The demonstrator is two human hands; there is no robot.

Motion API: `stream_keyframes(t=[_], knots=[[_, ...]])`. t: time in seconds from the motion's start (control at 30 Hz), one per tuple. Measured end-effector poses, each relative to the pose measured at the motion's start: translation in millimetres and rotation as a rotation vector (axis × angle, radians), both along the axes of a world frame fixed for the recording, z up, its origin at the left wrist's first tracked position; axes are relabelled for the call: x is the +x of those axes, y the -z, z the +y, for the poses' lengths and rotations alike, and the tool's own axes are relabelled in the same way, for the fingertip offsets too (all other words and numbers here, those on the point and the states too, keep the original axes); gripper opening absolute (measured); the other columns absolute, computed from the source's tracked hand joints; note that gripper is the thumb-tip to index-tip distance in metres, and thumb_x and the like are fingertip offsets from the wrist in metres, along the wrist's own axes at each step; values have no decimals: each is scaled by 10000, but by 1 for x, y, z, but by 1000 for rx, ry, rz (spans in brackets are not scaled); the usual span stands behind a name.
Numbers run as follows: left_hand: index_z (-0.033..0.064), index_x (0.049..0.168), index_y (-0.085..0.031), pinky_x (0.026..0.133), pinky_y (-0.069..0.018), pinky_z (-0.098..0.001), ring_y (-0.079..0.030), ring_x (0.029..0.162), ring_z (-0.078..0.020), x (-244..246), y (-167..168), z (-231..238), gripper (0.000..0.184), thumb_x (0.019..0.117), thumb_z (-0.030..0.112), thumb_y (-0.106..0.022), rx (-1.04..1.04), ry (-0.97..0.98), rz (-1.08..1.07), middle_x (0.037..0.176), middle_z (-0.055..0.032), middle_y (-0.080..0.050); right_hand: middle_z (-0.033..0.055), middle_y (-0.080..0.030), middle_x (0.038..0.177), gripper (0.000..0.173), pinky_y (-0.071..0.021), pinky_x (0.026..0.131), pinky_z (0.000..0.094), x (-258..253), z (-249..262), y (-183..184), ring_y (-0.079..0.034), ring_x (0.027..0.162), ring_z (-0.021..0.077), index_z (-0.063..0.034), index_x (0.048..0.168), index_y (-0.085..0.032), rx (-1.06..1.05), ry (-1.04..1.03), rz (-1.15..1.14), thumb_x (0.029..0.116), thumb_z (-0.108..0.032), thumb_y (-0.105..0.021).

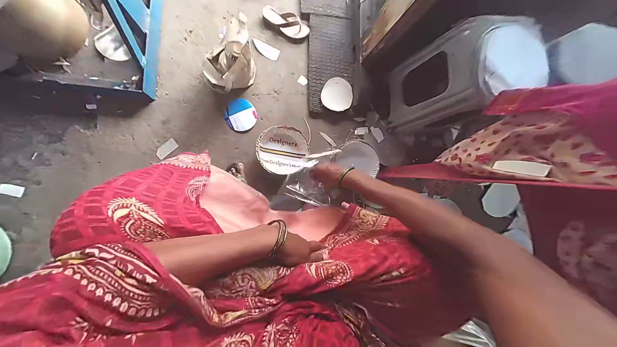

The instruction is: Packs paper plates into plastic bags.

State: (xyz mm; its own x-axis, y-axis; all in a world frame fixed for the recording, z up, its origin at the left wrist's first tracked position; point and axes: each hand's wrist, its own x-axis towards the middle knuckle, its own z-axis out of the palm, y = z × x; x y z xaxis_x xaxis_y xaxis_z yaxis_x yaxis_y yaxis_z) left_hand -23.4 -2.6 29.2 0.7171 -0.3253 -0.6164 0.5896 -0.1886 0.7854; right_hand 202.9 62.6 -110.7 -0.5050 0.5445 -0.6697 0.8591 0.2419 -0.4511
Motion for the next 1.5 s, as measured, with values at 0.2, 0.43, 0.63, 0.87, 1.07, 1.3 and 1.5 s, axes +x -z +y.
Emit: stream_keyframes(t=[0.2, 0.43, 0.63, 0.87, 1.07, 1.3, 1.5], knots=[[55, 1591, -338, 1215, -232, -555, -365, 1492, -329, -14, 5, 19, 675, 1115, 506, -178, -201, -102, 207, 1590, -211, -401, 256, -584, 1326, 858, -499, 822, 689, -50, -10, 59, -577, 1171, 503, -221, 1512, -489, 167, -204, -28, 782, -482, -858], [63, 1555, -415, 1164, -292, -621, -446, 1431, -374, -18, 7, 31, 747, 1086, 591, -169, -112, -80, 191, 1506, -231, -500, 253, -585, 1333, 386, -518, 874, 612, -61, -35, 94, -614, 1144, 477, -31, 1398, -549, -34, -279, -189, 1025, 20, -464], [-33, 1409, -543, 1079, -357, -682, -538, 1309, -455, -22, 5, 54, 782, 1100, 532, -99, 165, -289, 138, 1359, -298, -585, 191, -707, 998, 169, -582, 852, 460, -45, 16, 6, -709, 896, 277, 70, 1086, -676, 163, 417, 442, 1007, -59, -601], [-67, 1280, -534, 905, -526, -510, -651, 982, -318, -24, -5, 94, 417, 1079, 294, -478, 520, -1297, -182, 1078, -223, -641, 24, -672, 891, 123, -599, 806, 320, -22, 9, -155, -680, 803, 101, -10, 1091, -621, 302, 1058, 806, 1029, -107, -578], [7, 1417, -469, 967, -506, -468, -613, 1135, -264, -15, -45, 108, 626, 1029, 495, -522, 403, -1552, -553, 1339, -180, -581, 10, -712, 912, 124, -593, 817, 254, -37, -24, -181, -687, 827, 55, 26, 1067, -645, 710, 945, 894, 965, -31, -604], [39, 1106, -698, 865, -541, -352, -642, 1007, -150, -24, -48, 122, 261, 1027, 277, -624, 532, -1489, -716, 1126, -89, -674, 93, -718, 973, 188, -598, 843, 289, -39, -19, -162, -702, 883, 108, 19, 1016, -724, 959, 724, 733, 955, -152, -675], [20, 1201, -674, 740, -566, -239, -653, 778, -63, -23, -48, 131, 252, 1082, 158, -501, 362, -1570, -753, 994, -31, -697, 113, -695, 1050, 259, -526, 909, 434, -33, -13, -163, -642, 1062, 248, -55, 868, -745, 1000, 639, 609, 877, -313, -769]])
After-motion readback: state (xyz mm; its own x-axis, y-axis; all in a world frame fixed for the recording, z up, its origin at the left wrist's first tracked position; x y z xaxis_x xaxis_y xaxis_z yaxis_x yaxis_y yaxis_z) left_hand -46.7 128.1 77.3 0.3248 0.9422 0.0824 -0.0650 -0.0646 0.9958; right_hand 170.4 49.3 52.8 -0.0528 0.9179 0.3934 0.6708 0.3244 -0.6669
